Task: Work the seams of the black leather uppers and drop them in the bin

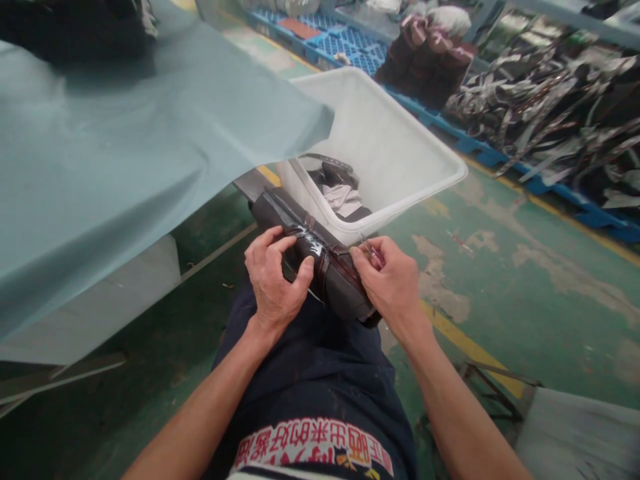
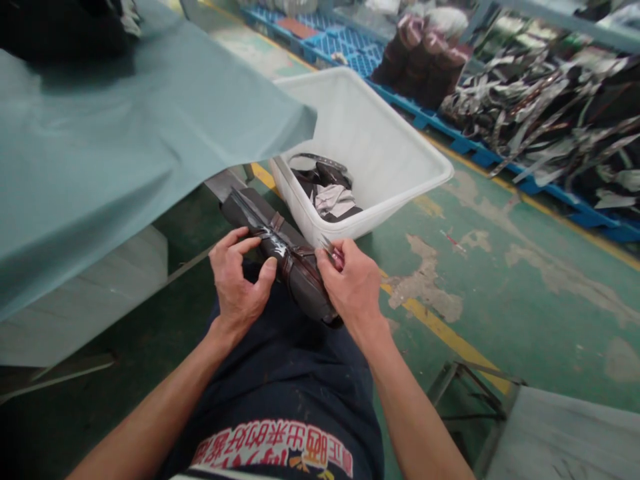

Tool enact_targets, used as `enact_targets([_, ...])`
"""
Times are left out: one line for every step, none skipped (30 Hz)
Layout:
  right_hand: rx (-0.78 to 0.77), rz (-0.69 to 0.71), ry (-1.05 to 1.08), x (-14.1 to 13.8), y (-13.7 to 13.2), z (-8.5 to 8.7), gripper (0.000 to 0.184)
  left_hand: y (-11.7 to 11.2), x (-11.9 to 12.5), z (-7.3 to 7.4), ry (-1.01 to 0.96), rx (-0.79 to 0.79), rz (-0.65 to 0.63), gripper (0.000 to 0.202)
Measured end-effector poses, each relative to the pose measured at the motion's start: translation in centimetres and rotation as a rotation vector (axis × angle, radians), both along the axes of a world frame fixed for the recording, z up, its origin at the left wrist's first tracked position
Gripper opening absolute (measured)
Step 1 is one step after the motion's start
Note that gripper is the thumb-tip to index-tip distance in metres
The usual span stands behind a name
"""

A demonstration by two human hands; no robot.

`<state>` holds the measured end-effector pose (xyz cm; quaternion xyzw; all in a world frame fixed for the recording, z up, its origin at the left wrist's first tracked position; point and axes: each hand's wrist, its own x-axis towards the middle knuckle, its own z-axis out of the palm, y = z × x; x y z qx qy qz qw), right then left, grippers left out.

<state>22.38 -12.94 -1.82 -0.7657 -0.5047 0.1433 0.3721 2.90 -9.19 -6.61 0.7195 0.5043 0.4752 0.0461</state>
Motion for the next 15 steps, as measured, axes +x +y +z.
enact_targets([-0.009, 0.001, -0.029, 0.0, 0.0, 0.2, 0.029, 0.1, 0.1, 0.1, 0.0, 0.008, -0.002, 0.039])
enact_targets([-0.018, 0.006, -0.048, 0.0, 0.0, 0.3, 0.028, 0.1, 0.1, 0.2, -0.002, 0.019, -0.004, 0.044])
enact_targets([-0.027, 0.013, -0.056, 0.0, 0.0, 0.4, 0.027, 0.2, 0.2, 0.4, -0.007, 0.03, -0.008, 0.048])
enact_targets([-0.035, 0.022, -0.055, 0.0, 0.0, 0.5, 0.025, 0.4, 0.4, 0.6, -0.012, 0.039, -0.016, 0.051])
enact_targets([-0.041, 0.03, -0.048, 0.0, 0.0, 0.5, 0.024, 0.6, 0.6, 0.8, -0.016, 0.045, -0.028, 0.053])
enact_targets([-0.045, 0.036, -0.035, 0.0, 0.1, 0.6, 0.023, 0.7, 0.8, 0.9, -0.015, 0.044, -0.043, 0.055])
enact_targets([-0.045, 0.039, -0.022, 0.0, 0.1, 0.7, 0.022, 0.9, 1.0, 1.1, -0.008, 0.037, -0.06, 0.057])
enact_targets([-0.04, 0.04, -0.009, 0.0, 0.1, 0.8, 0.022, 1.1, 1.2, 1.1, 0.005, 0.024, -0.076, 0.06])
enact_targets([-0.028, 0.041, 0.003, 0.0, 0.1, 1.0, 0.022, 1.2, 1.3, 1.2, 0.019, 0.009, -0.092, 0.062])
enact_targets([-0.014, 0.042, 0.019, 0.0, 0.2, 1.3, 0.023, 1.3, 1.5, 1.1, 0.031, -0.005, -0.106, 0.064])
enact_targets([0.001, 0.044, 0.042, -0.1, 0.2, 1.7, 0.023, 1.3, 1.6, 1.0, 0.038, -0.017, -0.12, 0.065])
enact_targets([0.015, 0.051, 0.073, -0.1, 0.2, 2.1, 0.024, 1.3, 1.7, 0.9, 0.039, -0.024, -0.131, 0.066])
enact_targets([0.025, 0.063, 0.112, -0.2, 0.2, 2.6, 0.024, 1.3, 1.7, 0.7, 0.036, -0.027, -0.14, 0.067])
enact_targets([0.028, 0.08, 0.153, -0.4, 0.2, 3.1, 0.025, 1.2, 1.8, 0.5, 0.032, -0.025, -0.145, 0.067])
enact_targets([0.023, 0.098, 0.189, -0.5, 0.2, 3.5, 0.025, 1.1, 1.8, 0.4, 0.028, -0.021, -0.147, 0.067])
